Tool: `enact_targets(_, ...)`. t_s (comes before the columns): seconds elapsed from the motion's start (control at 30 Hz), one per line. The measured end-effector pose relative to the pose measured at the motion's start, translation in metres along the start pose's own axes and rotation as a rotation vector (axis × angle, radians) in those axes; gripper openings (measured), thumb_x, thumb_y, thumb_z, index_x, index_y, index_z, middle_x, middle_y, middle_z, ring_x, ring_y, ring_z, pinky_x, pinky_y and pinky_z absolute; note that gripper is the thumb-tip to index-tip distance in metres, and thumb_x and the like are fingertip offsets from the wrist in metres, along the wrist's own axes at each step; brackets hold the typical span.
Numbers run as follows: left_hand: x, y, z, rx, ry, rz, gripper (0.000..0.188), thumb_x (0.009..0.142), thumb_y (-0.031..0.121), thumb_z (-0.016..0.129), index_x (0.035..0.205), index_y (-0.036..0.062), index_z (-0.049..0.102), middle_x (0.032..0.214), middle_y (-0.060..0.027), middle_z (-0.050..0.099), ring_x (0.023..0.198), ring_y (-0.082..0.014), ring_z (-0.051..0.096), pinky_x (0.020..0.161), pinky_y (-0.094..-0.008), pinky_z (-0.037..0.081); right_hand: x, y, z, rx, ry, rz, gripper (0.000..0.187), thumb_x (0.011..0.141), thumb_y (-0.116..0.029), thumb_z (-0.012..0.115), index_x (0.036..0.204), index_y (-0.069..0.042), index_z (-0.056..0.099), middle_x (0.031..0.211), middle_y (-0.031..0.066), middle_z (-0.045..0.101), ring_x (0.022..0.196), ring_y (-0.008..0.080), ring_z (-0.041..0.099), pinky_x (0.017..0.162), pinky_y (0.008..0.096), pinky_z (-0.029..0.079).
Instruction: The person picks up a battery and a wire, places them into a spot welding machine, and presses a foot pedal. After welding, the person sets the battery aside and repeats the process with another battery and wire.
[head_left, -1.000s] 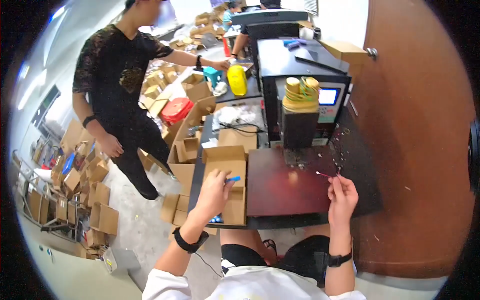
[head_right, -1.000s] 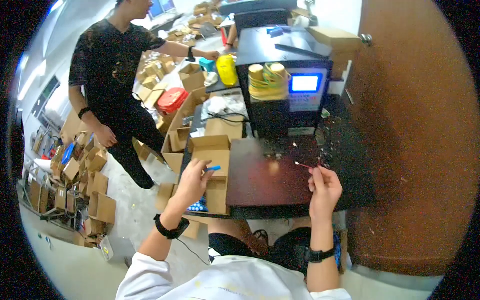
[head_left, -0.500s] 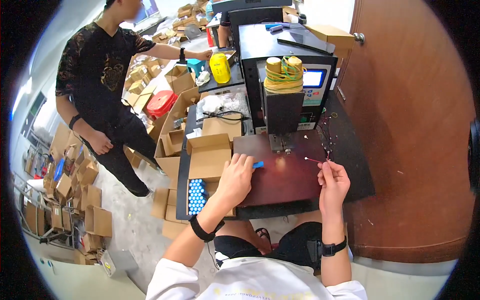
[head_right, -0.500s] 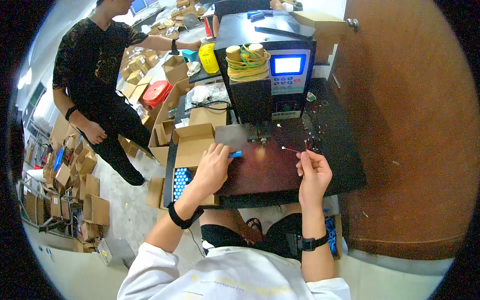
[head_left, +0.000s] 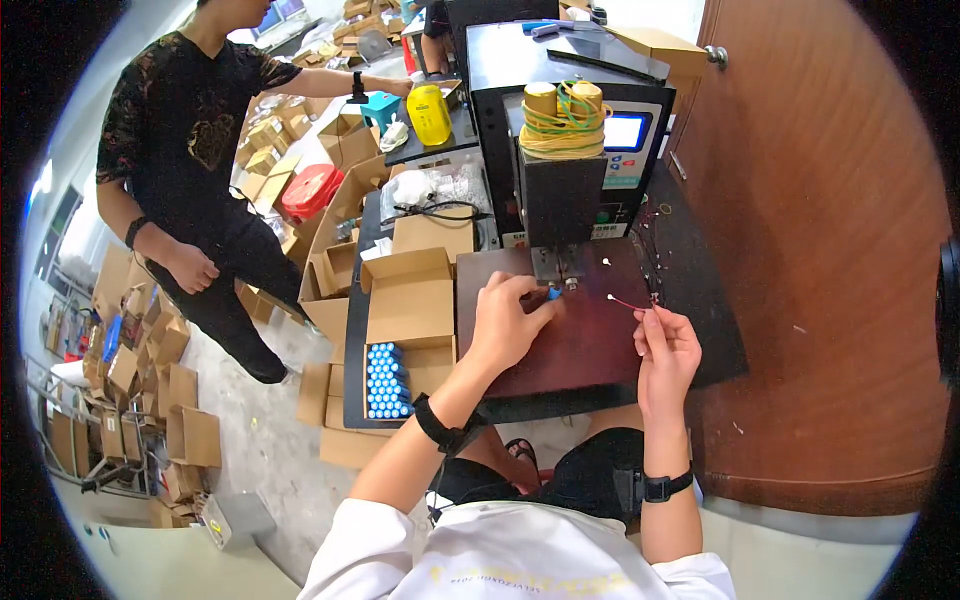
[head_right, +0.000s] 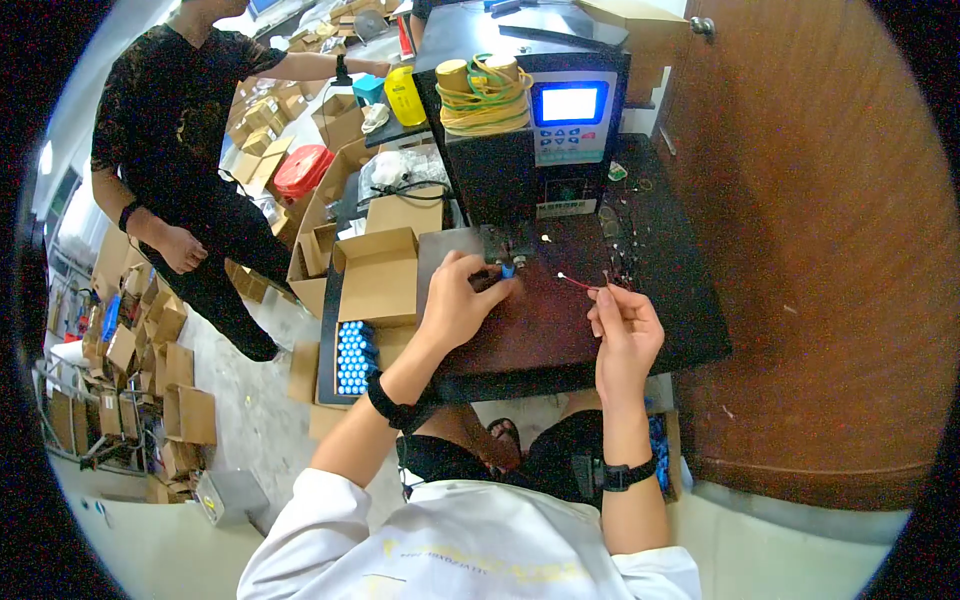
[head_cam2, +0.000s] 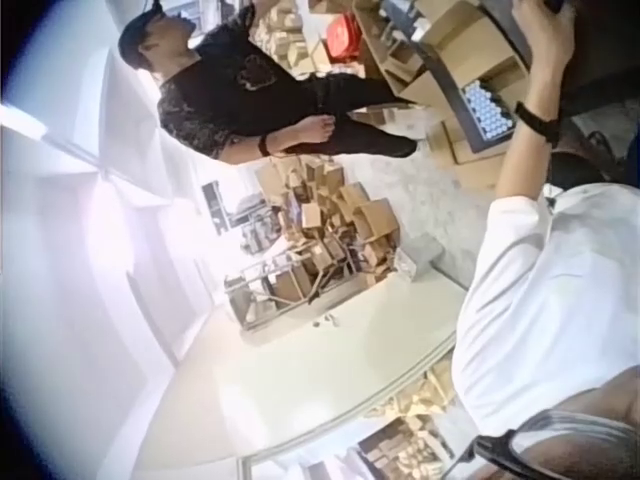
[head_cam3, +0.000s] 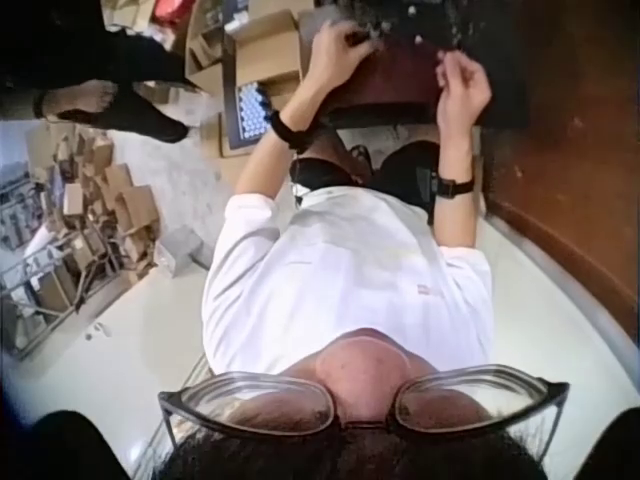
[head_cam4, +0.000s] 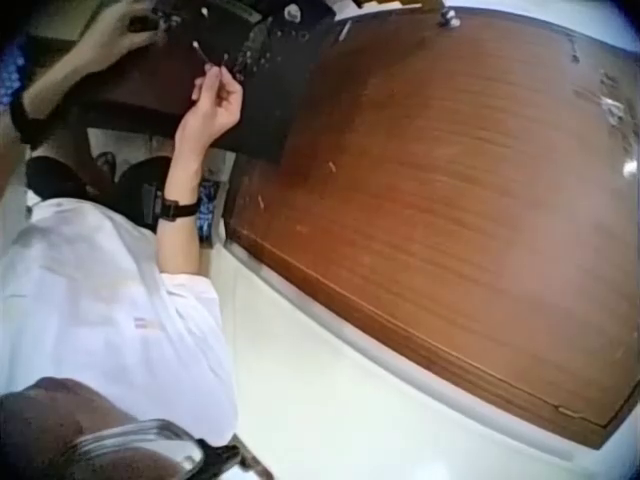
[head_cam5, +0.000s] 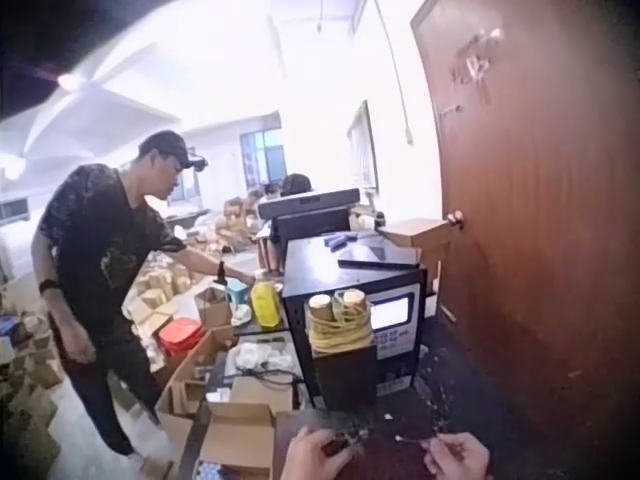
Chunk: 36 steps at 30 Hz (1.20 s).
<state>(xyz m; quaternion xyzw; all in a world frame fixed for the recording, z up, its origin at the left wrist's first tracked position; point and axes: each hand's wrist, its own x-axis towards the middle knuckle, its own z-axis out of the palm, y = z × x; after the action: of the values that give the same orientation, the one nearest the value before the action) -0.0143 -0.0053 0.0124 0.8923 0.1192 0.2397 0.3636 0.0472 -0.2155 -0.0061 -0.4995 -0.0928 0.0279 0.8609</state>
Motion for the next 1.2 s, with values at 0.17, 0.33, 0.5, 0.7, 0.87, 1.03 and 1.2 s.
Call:
enact_targets(0.17, 0.0014, -0.0016, 0.0046, -0.008, -0.008, -0.035, 0.032, 0.077, 0.029, 0.081, 0.092, 0.0015, 0.073, 0.089, -0.0194, 0.059, 0.083, -0.039, 0.06, 0.074, -0.0446, 0.049, -0.0002, 0.0007, -0.0023, -0.023, -0.03, -0.014, 0.008, 0.096, -0.003, 0.064, 0.104, 0.0, 0.065, 0.098, 0.0107, 0.071, 0.074, 0.0091, 0.059, 0.062, 0.0209, 0.044)
enact_targets(0.33, 0.0033, -0.001, 0.0056, 0.027, -0.014, -0.044, 0.033, 0.076, 0.029, 0.081, 0.093, 0.0016, 0.073, 0.088, -0.0198, 0.059, 0.084, -0.0393, 0.06, 0.074, -0.0458, 0.048, -0.0015, 0.0045, -0.0052, -0.023, -0.033, -0.062, 0.009, 0.096, -0.003, 0.064, 0.105, 0.0, 0.065, 0.099, 0.0115, 0.071, 0.074, 0.009, 0.059, 0.061, 0.0209, 0.044)
enact_targets(0.5, 0.001, -0.0041, 0.0058, 0.005, -0.005, -0.044, 0.033, 0.077, 0.029, 0.081, 0.093, 0.0009, 0.073, 0.088, -0.0201, 0.059, 0.083, -0.0395, 0.06, 0.073, -0.0456, 0.048, -0.0046, 0.007, -0.0053, -0.039, -0.049, -0.092, 0.009, 0.096, -0.002, 0.065, 0.105, 0.0, 0.065, 0.099, 0.0119, 0.071, 0.074, 0.0088, 0.059, 0.061, 0.0209, 0.044)
enact_targets(0.7, 0.0004, -0.0013, 0.0049, 0.045, -0.014, -0.053, 0.033, 0.077, 0.03, 0.08, 0.094, 0.0017, 0.074, 0.093, -0.0202, 0.06, 0.086, -0.04, 0.06, 0.075, -0.047, 0.048, -0.004, 0.0081, -0.0059, -0.041, -0.036, -0.12, 0.009, 0.096, -0.002, 0.064, 0.106, -0.001, 0.064, 0.1, 0.0121, 0.071, 0.075, 0.0087, 0.06, 0.062, 0.021, 0.044)
enact_targets(0.87, 0.001, -0.0005, 0.0052, 0.047, -0.017, -0.048, 0.032, 0.077, 0.03, 0.08, 0.094, 0.0032, 0.075, 0.094, -0.0195, 0.06, 0.087, -0.0399, 0.059, 0.077, -0.0467, 0.048, -0.0029, 0.0073, -0.0044, -0.043, -0.035, -0.126, 0.01, 0.097, -0.002, 0.064, 0.106, 0.0, 0.064, 0.1, 0.0123, 0.071, 0.076, 0.0089, 0.06, 0.062, 0.0213, 0.044)
enact_targets(1.03, 0.0014, -0.0017, 0.005, 0.015, -0.021, -0.056, 0.031, 0.077, 0.029, 0.08, 0.095, 0.0048, 0.076, 0.093, -0.0189, 0.06, 0.088, -0.0391, 0.059, 0.078, -0.0454, 0.048, -0.0024, 0.0089, -0.0033, -0.029, -0.027, -0.144, 0.01, 0.097, -0.002, 0.064, 0.107, 0.0, 0.064, 0.101, 0.013, 0.07, 0.076, 0.0094, 0.06, 0.062, 0.0216, 0.044)
enact_targets(1.2, 0.0005, -0.0005, 0.0049, 0.043, -0.009, -0.052, 0.03, 0.077, 0.028, 0.08, 0.095, 0.0048, 0.076, 0.091, -0.0187, 0.061, 0.086, -0.038, 0.06, 0.077, -0.0452, 0.049, -0.0024, 0.0091, -0.0028, -0.024, -0.027, -0.158, 0.01, 0.096, -0.003, 0.064, 0.106, 0.0, 0.064, 0.101, 0.0131, 0.071, 0.076, 0.0097, 0.06, 0.062, 0.0216, 0.044)
